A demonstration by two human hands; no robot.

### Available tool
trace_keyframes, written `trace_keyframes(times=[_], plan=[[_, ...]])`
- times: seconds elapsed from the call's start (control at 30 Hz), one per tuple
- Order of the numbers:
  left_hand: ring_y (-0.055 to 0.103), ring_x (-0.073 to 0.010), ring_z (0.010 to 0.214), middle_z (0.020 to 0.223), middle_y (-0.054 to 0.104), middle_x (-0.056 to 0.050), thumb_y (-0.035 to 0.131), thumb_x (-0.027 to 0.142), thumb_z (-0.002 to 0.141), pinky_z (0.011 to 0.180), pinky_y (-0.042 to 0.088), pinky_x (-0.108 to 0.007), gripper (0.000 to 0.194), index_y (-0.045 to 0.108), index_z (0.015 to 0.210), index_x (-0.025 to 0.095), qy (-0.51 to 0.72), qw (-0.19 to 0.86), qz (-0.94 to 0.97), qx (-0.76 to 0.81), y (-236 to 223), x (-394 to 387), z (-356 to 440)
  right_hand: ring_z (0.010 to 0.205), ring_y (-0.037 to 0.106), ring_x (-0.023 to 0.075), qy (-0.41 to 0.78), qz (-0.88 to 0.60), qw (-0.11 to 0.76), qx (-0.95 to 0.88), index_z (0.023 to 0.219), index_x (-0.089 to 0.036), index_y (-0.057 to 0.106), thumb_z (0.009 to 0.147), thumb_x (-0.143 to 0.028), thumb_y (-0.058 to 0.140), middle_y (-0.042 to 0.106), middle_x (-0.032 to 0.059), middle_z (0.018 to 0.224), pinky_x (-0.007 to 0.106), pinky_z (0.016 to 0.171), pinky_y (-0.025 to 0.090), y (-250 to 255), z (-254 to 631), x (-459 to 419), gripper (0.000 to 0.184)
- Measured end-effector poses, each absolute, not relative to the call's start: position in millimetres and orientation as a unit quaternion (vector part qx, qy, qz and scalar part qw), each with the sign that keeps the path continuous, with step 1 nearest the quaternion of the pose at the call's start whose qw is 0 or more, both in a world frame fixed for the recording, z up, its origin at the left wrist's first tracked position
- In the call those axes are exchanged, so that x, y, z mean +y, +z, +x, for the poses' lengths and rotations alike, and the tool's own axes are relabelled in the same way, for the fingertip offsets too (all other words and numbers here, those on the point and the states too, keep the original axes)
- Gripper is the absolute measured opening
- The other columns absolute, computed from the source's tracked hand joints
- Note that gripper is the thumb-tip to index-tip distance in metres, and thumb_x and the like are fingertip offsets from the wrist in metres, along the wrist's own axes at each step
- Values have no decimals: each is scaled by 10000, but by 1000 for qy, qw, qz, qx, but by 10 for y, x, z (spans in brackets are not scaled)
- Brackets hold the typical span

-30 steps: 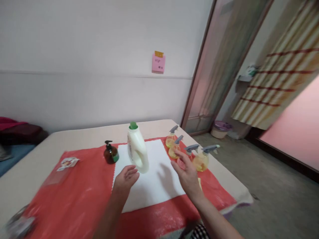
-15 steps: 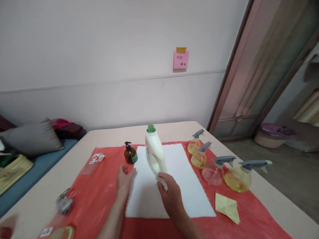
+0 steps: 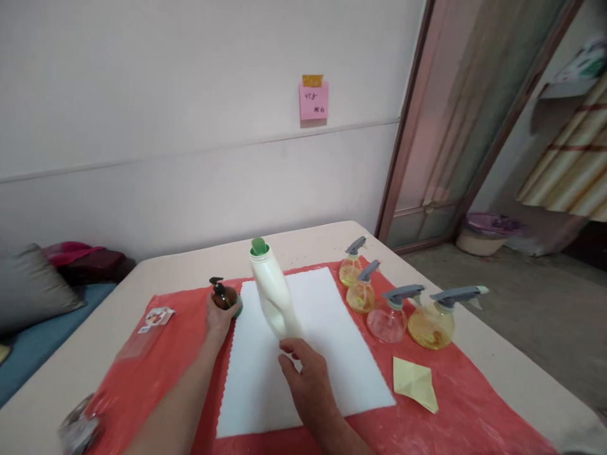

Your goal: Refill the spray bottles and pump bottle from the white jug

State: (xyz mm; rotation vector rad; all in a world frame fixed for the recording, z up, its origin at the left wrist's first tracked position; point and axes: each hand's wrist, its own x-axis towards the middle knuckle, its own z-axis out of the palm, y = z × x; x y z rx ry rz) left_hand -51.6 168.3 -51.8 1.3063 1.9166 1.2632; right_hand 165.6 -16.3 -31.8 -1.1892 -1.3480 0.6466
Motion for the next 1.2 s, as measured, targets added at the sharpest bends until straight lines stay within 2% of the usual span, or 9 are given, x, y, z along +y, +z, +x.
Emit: trace_keyframes(times=[0.1, 0.27, 0.43, 0.53, 0.73, 0.93, 1.03, 1.1, 1.2], plan=[[569, -357, 1233, 1280, 596, -150, 854, 317, 608, 1062, 416, -520, 819, 416, 1288, 191, 469, 224, 445, 729, -440, 1611, -558, 843, 620, 180, 284, -510, 583, -565, 947, -192, 689, 862, -242, 499, 676, 28, 914, 270, 778, 472, -312, 1635, -146, 214], [648, -284, 1140, 1250, 644, -110, 868, 400, 606, 987, 500, -437, 887, 399, 1342, 238, 499, 224, 437, 714, -233, 993, -379, 811, 621, 168, 293, -495, 598, -557, 974, -191, 697, 903, -299, 521, 678, 20, 902, 256, 725, 479, -279, 1652, -116, 218], [707, -264, 1003, 1135, 707, -84, 861, 402, 602, 800, 571, -352, 829, 462, 1312, 249, 504, 321, 465, 653, -122, 76, 220, 1131, 564, 227, 270, -455, 629, -570, 1227, -180, 633, 887, -369, 660, 624, 66, 1211, 332, 995, 434, -147, 1656, -169, 391], [692, -303, 1010, 1161, 690, -75, 843, 377, 574, 771, 554, -375, 825, 470, 1304, 279, 447, 332, 474, 681, -98, -270, 487, 1182, 523, 255, 290, -460, 601, -586, 1270, -194, 605, 776, -302, 759, 594, 65, 1257, 366, 1033, 398, -41, 1639, -242, 528], [634, -315, 1141, 1280, 633, -95, 759, 416, 636, 877, 517, -384, 761, 466, 1321, 257, 370, 315, 566, 666, -186, -384, 474, 983, 566, 220, 299, -464, 571, -607, 1009, -219, 686, 747, -193, 664, 650, 13, 1002, 349, 918, 400, 14, 1601, -287, 265], [625, -299, 1135, 1322, 586, -112, 743, 340, 615, 888, 505, -368, 795, 431, 1338, 234, 326, 311, 608, 654, -245, -308, 391, 986, 598, 231, 395, -441, 624, -510, 1013, -192, 691, 745, -308, 721, 657, 41, 1010, 339, 912, 455, -16, 1667, -154, 293], [644, -272, 1067, 1217, 635, -79, 749, 266, 561, 866, 499, -339, 793, 461, 1299, 219, 296, 349, 600, 656, -217, -247, 325, 993, 625, 235, 427, -411, 687, -420, 1155, -183, 639, 774, -399, 743, 667, 62, 1019, 355, 923, 480, 21, 1976, -4, 450], [652, -263, 1024, 1136, 664, -54, 760, 293, 573, 844, 497, -337, 778, 465, 1290, 227, 295, 364, 583, 664, -191, -181, 243, 985, 640, 230, 390, -427, 720, -383, 1262, -184, 570, 816, -512, 681, 649, 79, 1088, 363, 918, 492, 16, 2255, 118, 564], [642, -271, 1045, 1146, 661, -55, 772, 348, 596, 858, 490, -357, 792, 441, 1308, 240, 322, 359, 555, 677, -207, -62, 112, 923, 646, 242, 289, -565, 659, -403, 1222, -153, 578, 828, -619, 575, 649, 94, 1035, 370, 855, 508, -111, 2607, 308, 610]])
